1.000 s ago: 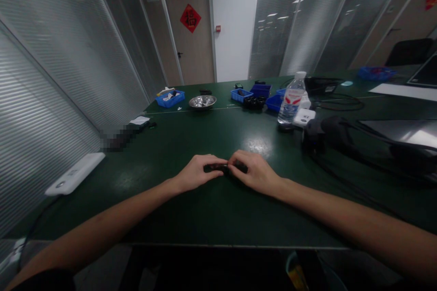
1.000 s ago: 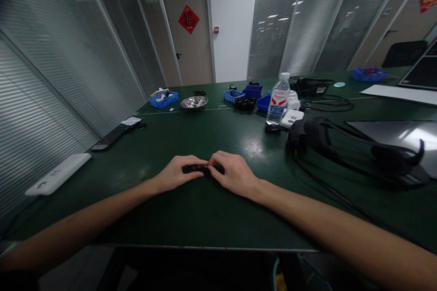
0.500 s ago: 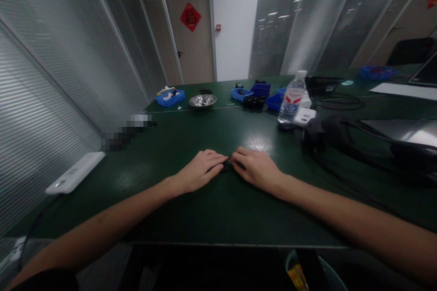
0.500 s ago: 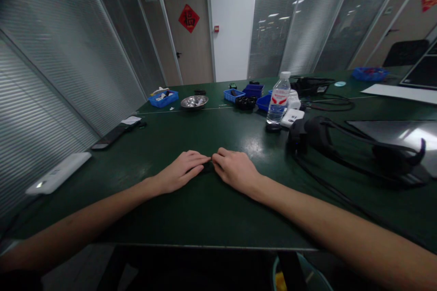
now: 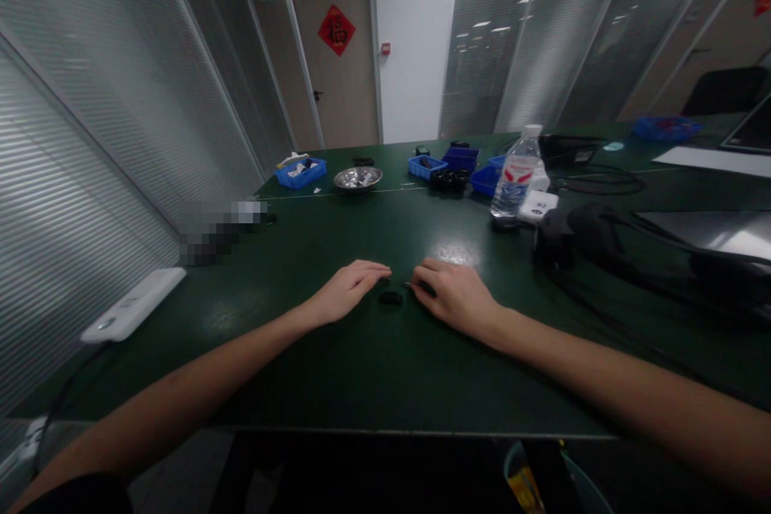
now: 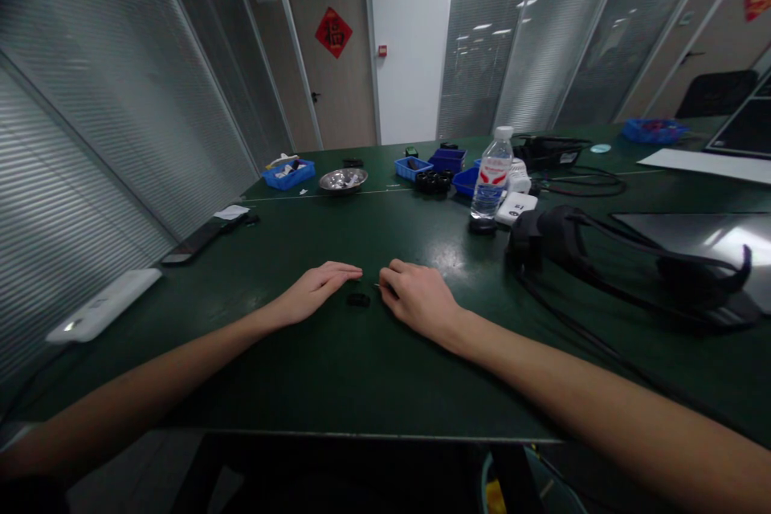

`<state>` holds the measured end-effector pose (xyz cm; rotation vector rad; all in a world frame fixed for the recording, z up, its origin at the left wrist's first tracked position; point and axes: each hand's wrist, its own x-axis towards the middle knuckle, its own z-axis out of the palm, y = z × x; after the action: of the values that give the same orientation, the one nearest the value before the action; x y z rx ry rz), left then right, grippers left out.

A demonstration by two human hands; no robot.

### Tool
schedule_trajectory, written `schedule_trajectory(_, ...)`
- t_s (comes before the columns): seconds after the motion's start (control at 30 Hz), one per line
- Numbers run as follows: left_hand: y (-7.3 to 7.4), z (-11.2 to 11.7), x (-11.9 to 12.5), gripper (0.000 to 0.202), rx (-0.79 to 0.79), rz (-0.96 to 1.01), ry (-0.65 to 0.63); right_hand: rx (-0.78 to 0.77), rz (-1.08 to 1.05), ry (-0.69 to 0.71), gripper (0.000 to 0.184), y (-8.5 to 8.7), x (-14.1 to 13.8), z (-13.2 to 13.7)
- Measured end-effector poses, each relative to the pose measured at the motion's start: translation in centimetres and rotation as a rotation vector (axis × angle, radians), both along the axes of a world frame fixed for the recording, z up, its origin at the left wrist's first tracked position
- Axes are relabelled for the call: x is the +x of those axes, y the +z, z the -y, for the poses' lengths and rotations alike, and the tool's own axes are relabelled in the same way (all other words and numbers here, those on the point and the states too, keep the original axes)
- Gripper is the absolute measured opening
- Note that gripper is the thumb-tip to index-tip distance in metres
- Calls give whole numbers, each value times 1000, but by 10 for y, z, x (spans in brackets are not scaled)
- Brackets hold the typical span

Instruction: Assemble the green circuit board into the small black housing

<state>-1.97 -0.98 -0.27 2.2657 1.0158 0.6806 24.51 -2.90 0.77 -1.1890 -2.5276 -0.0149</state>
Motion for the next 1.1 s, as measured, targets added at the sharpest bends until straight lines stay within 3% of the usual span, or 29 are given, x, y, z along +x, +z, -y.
schedule_trajectory(0.3, -3, -5, -8, 34, 133, -30, -32, 8, 13, 21, 11, 1, -1, 1)
schedule_trajectory(0.47, -13, -20, -26, 42, 246, -195, 113, 33, 24, -3, 12, 1, -2, 2)
schedule_trajectory(0.57, -21, -29, -37, 55, 203, -331, 208, 47, 25, -15, 12, 0, -2, 2)
schedule_trajectory(0.67, -26, -33, -40, 59, 180, -396, 218, 31, 12, -20, 11, 1, -2, 1)
schedule_trajectory(1.1, -24, -30, -40, 58, 207, -399, 209, -52, -83, -29, 7, 1, 0, -2)
